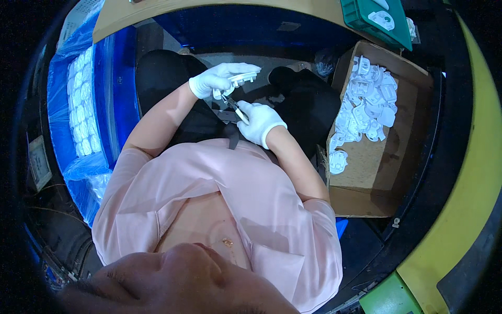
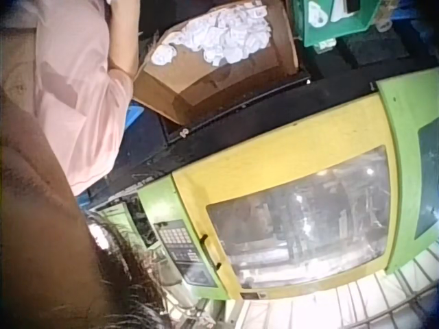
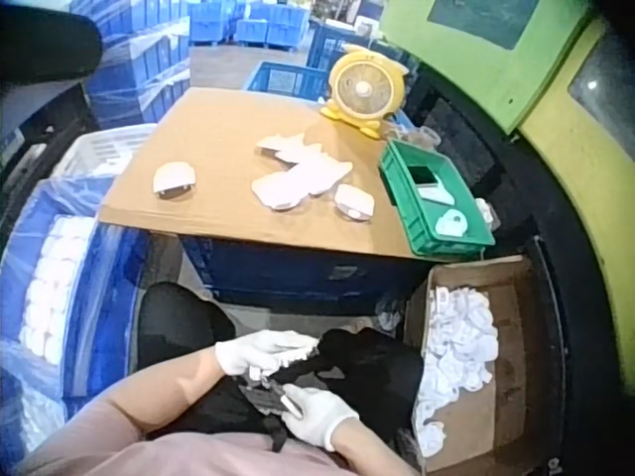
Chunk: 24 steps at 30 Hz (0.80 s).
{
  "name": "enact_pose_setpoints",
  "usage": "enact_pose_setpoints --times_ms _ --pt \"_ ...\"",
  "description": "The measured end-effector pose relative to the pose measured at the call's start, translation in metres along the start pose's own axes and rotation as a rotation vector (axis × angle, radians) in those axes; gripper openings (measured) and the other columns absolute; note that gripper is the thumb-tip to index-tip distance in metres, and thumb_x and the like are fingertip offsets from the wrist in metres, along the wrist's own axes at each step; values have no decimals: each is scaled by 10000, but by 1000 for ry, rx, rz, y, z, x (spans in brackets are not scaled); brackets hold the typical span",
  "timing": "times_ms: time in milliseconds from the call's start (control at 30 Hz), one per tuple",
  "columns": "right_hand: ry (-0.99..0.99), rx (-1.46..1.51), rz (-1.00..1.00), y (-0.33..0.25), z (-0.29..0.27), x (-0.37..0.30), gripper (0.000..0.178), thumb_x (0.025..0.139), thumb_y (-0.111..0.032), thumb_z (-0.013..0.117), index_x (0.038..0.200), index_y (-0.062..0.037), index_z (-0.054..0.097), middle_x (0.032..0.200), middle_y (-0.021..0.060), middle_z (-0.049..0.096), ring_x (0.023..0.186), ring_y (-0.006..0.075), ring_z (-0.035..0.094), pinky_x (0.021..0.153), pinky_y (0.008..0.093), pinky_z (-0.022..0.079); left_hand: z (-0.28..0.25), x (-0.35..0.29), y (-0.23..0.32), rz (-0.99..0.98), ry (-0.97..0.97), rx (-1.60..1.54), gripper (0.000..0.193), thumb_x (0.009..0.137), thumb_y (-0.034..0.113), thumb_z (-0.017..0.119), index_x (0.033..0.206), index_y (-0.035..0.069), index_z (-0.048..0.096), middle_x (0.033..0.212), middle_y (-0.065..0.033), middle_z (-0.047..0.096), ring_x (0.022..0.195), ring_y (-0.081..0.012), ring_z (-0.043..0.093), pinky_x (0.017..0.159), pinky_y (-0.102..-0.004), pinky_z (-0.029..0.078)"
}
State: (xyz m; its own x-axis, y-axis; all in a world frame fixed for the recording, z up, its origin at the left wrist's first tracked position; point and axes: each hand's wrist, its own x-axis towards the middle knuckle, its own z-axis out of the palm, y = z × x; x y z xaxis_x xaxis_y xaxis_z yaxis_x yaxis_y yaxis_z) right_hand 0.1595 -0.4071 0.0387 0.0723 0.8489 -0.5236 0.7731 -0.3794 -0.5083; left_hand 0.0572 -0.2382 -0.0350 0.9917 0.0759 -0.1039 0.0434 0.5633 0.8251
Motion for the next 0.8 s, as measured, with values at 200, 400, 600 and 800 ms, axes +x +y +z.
enact_pose_setpoints --times_ms 200,400,600,800 --pt "-32 -38 25 0 6 6 373 791 -158 574 1148 -50 566 947 232 634 888 407 606 797 447 487 -4 0 -5 38 -14 163 865 554 324 714 1325 -12 511 1277 -101 534 1173 -189 491 1032 -268 315" --pt "-154 -141 83 -6 0 11 352 802 -123 531 1143 -57 587 966 230 649 926 391 619 832 448 492 -5 -1 -13 45 -81 96 787 628 278 716 1346 35 503 1275 -101 526 1190 -204 491 1051 -315 337" --pt "32 -41 69 9 17 7 293 806 -136 553 1090 -83 602 936 213 647 885 398 613 788 451 493 -6 3 -9 16 46 7 838 669 308 714 1394 14 413 1252 -72 538 1076 -155 533 949 -247 397" --pt "377 295 156 29 19 -19 392 813 -227 638 1161 -52 592 983 184 660 903 353 642 818 367 503 -16 4 -10 27 223 -255 669 912 508 511 1407 83 365 1256 -128 558 1066 -284 613 898 -410 510"
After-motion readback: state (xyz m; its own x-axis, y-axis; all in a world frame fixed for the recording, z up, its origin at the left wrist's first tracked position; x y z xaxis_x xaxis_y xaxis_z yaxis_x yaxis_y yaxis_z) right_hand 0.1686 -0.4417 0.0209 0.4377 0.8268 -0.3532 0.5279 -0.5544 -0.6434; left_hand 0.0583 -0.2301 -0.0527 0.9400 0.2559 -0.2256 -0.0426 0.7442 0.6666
